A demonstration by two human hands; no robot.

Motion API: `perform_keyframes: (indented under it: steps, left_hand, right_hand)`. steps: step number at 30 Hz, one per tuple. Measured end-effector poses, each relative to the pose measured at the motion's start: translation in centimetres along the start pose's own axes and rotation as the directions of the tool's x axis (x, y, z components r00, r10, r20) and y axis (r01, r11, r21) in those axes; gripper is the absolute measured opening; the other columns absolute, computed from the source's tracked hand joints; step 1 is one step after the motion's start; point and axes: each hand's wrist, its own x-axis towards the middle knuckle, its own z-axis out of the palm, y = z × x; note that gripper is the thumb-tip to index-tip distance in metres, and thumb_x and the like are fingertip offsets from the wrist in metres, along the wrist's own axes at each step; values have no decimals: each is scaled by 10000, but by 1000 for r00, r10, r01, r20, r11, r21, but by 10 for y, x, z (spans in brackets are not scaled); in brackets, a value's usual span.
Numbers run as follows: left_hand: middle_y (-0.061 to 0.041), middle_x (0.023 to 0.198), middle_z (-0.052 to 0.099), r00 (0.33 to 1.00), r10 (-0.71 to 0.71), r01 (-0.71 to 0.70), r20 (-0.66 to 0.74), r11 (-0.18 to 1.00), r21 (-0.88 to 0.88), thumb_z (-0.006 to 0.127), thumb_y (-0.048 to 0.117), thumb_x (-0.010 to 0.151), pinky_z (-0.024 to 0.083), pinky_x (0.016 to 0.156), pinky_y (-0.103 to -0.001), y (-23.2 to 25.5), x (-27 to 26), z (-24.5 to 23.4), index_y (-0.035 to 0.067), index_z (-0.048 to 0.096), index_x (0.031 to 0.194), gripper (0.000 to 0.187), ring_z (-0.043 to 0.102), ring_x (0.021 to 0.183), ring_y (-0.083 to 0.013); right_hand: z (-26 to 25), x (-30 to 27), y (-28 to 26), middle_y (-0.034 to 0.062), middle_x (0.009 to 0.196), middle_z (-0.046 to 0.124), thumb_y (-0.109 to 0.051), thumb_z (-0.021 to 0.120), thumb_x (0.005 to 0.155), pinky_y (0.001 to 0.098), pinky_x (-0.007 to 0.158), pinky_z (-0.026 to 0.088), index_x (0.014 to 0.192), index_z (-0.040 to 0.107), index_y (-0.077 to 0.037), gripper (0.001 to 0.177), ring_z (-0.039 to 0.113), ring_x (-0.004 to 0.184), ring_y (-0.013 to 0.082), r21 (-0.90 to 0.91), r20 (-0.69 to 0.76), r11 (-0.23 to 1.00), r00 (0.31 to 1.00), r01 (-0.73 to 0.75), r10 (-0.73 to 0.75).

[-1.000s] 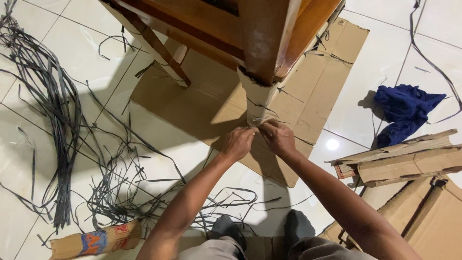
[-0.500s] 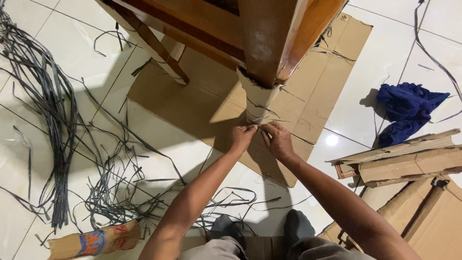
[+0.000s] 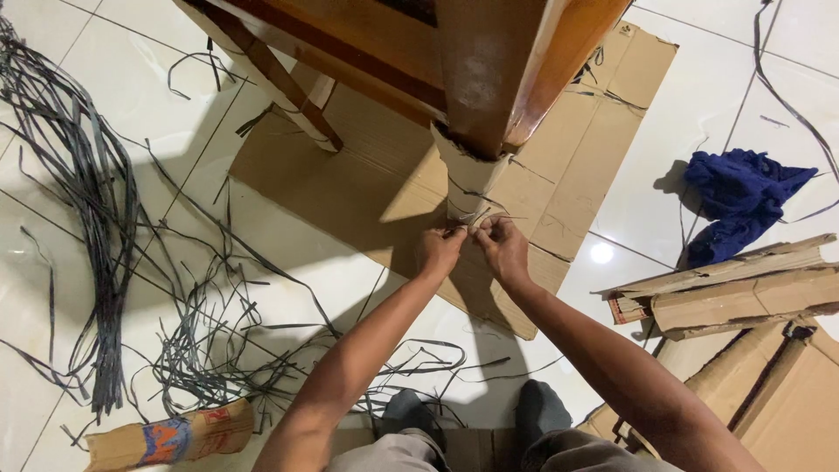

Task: Wrapping a wooden chair with cardboard and securing it for transport

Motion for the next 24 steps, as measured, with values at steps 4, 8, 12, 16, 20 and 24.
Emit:
perform_keyframes:
  steps: [4,8,12,16,20,24]
  left_hand:
    - [-25,608,578,997,47,-49,-56,998,-32,765,91,751,422,465,-301,0,2,8,28,727,714,83,553,557,-124]
    - [-124,646,680,998,40,-40,-42,999,12,802,138,747,504,550,-367,9,-5,4,-28,767,783,173,630,609,-162]
    - [-107,702,718,1000,-3,4,-21,999,45,788,199,769,519,603,-389,1,1,7,-8,793,822,214,656,675,-153]
    - [-163,762,698,998,-17,16,-62,1000,-4,798,160,760,530,692,-446,-2,-2,6,-70,773,882,261,657,782,-220]
    - [-185,774,741,1000,-2,2,-4,993,117,790,284,802,544,703,-451,-6,5,5,-50,781,850,337,729,784,-252]
    - [-154,709,718,992,96,-107,80,984,145,734,231,869,513,660,-374,-3,2,2,-19,774,768,273,663,768,-159]
  right_hand:
    - [1,-4,-7,89,770,700,-103,801,895,319,762,541,985,673,-36,170,661,736,172,-20,-6,1000,1000,23,-23]
    - [4,-9,-6,117,784,756,-129,749,925,354,711,569,1014,741,-78,103,737,738,218,-211,-1,968,990,137,-140]
    - [4,-6,5,96,773,753,-190,772,917,388,655,573,992,779,-148,86,745,734,293,-421,31,847,938,326,-346]
    - [0,-2,17,83,778,733,-179,777,909,369,652,573,993,796,-177,86,730,709,292,-447,65,797,903,407,-424]
    - [-4,-5,8,64,783,698,-190,763,894,398,667,577,1006,773,-200,113,724,746,292,-503,122,737,881,453,-458]
    - [-6,-4,3,91,780,678,-158,769,877,413,671,573,986,773,-183,112,712,751,325,-479,148,736,871,478,-469]
